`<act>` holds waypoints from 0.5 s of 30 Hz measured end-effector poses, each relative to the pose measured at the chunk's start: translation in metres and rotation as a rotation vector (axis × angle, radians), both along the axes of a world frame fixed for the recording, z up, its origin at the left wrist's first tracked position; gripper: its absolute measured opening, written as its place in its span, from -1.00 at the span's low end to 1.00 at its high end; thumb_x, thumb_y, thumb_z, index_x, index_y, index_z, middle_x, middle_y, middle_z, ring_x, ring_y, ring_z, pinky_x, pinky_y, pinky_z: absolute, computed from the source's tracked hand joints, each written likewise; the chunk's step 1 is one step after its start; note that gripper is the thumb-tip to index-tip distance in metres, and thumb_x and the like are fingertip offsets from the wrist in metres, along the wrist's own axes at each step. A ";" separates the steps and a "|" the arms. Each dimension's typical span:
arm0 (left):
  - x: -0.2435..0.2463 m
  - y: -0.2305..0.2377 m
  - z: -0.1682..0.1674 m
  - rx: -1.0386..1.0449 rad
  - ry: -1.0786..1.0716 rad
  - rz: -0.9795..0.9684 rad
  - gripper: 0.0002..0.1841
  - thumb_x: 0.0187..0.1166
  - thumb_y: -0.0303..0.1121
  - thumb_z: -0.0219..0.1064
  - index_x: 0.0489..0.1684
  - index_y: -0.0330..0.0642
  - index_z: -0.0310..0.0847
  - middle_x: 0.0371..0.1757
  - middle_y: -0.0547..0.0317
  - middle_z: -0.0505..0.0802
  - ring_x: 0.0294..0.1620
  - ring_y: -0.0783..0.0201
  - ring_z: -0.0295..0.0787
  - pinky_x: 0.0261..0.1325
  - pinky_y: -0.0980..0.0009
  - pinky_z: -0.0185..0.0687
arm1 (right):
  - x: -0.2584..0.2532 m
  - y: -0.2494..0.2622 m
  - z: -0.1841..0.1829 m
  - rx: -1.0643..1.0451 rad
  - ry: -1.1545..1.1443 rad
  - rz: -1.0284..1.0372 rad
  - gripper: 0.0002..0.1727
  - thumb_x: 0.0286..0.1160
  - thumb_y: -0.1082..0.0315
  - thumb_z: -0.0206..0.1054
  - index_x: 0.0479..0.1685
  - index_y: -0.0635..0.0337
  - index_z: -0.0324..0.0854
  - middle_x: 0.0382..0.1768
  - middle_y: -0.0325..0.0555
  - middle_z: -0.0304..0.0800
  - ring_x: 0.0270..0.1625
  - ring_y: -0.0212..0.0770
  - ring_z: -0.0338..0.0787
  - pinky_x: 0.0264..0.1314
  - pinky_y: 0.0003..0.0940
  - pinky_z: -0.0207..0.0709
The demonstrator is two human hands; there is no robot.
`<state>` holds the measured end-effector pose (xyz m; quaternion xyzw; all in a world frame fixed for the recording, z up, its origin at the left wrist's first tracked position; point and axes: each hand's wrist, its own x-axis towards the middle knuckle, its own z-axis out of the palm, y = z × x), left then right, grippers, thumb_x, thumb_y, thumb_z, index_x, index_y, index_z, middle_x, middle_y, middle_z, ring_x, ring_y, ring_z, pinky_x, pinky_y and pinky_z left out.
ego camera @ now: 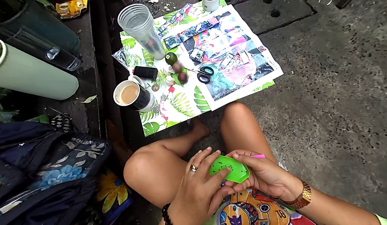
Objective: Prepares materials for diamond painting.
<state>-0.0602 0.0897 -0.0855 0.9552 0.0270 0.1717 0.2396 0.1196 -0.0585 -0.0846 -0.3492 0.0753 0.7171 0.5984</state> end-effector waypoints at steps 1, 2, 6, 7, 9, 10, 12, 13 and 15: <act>0.000 0.000 0.000 -0.007 -0.007 -0.004 -0.62 0.74 0.15 0.16 0.08 0.16 0.77 0.50 0.03 0.68 0.74 0.03 0.36 0.79 0.08 0.23 | 0.000 0.000 0.000 -0.003 0.003 0.000 -0.70 0.85 0.30 0.04 0.18 0.31 0.59 -0.09 0.25 0.89 -0.22 0.04 0.98 -0.22 -0.18 0.90; 0.000 0.000 0.000 -0.014 -0.016 -0.006 -0.62 0.74 0.15 0.17 0.06 0.15 0.77 0.49 0.04 0.68 0.73 0.05 0.37 0.79 0.10 0.23 | 0.000 0.000 0.001 -0.006 0.006 0.000 -0.70 0.85 0.30 0.05 0.18 0.31 0.59 -0.09 0.25 0.89 -0.22 0.04 0.98 -0.22 -0.18 0.90; 0.004 0.000 0.003 -0.001 -0.003 0.002 -0.57 0.74 0.18 0.15 0.27 0.16 0.70 0.53 0.04 0.65 0.74 0.06 0.36 0.78 0.10 0.24 | 0.000 0.000 0.000 -0.010 0.008 0.002 -0.70 0.85 0.29 0.05 0.19 0.30 0.59 -0.08 0.24 0.89 -0.21 0.03 0.98 -0.22 -0.18 0.90; 0.005 0.000 0.003 0.009 0.007 0.001 -0.55 0.74 0.19 0.13 0.29 0.16 0.69 0.53 0.01 0.65 0.74 0.03 0.36 0.77 0.09 0.24 | 0.000 0.000 0.000 -0.013 0.009 0.003 -0.70 0.85 0.30 0.05 0.19 0.30 0.60 -0.08 0.24 0.89 -0.21 0.03 0.98 -0.21 -0.18 0.90; 0.007 -0.001 0.002 0.019 0.031 -0.009 -0.53 0.75 0.20 0.10 0.29 0.15 0.71 0.55 -0.04 0.65 0.74 -0.01 0.37 0.77 0.05 0.24 | 0.000 0.001 0.000 -0.012 0.006 0.004 -0.71 0.85 0.30 0.04 0.17 0.30 0.61 -0.10 0.22 0.90 -0.22 0.01 0.98 -0.23 -0.20 0.90; 0.008 -0.001 0.002 0.020 0.038 -0.016 -0.53 0.76 0.20 0.08 0.27 0.15 0.72 0.55 -0.05 0.65 0.74 -0.02 0.36 0.77 0.04 0.24 | 0.000 0.001 0.000 -0.011 0.004 0.002 -0.71 0.85 0.31 0.04 0.16 0.30 0.61 -0.10 0.22 0.90 -0.23 0.00 0.98 -0.23 -0.20 0.90; 0.008 0.000 0.002 0.014 0.036 -0.032 -0.56 0.77 0.17 0.09 0.21 0.15 0.74 0.54 -0.04 0.65 0.74 -0.02 0.36 0.78 0.04 0.23 | 0.001 0.000 0.001 -0.012 -0.001 0.003 -0.71 0.85 0.31 0.04 0.16 0.30 0.61 -0.10 0.21 0.90 -0.23 0.00 0.98 -0.23 -0.20 0.90; 0.008 -0.001 0.002 0.007 0.029 -0.038 -0.59 0.77 0.15 0.11 0.16 0.16 0.75 0.53 -0.02 0.66 0.74 -0.01 0.36 0.79 0.05 0.22 | 0.001 0.000 0.001 -0.015 -0.002 0.003 -0.71 0.85 0.30 0.04 0.16 0.30 0.61 -0.10 0.22 0.90 -0.23 0.01 0.98 -0.22 -0.19 0.90; 0.008 -0.001 0.002 -0.011 0.014 -0.041 -0.63 0.76 0.13 0.15 0.11 0.16 0.75 0.51 0.00 0.66 0.74 0.02 0.36 0.78 0.08 0.23 | 0.002 0.000 0.000 -0.021 -0.004 0.004 -0.71 0.85 0.30 0.05 0.16 0.29 0.61 -0.10 0.21 0.90 -0.22 0.01 0.98 -0.21 -0.18 0.90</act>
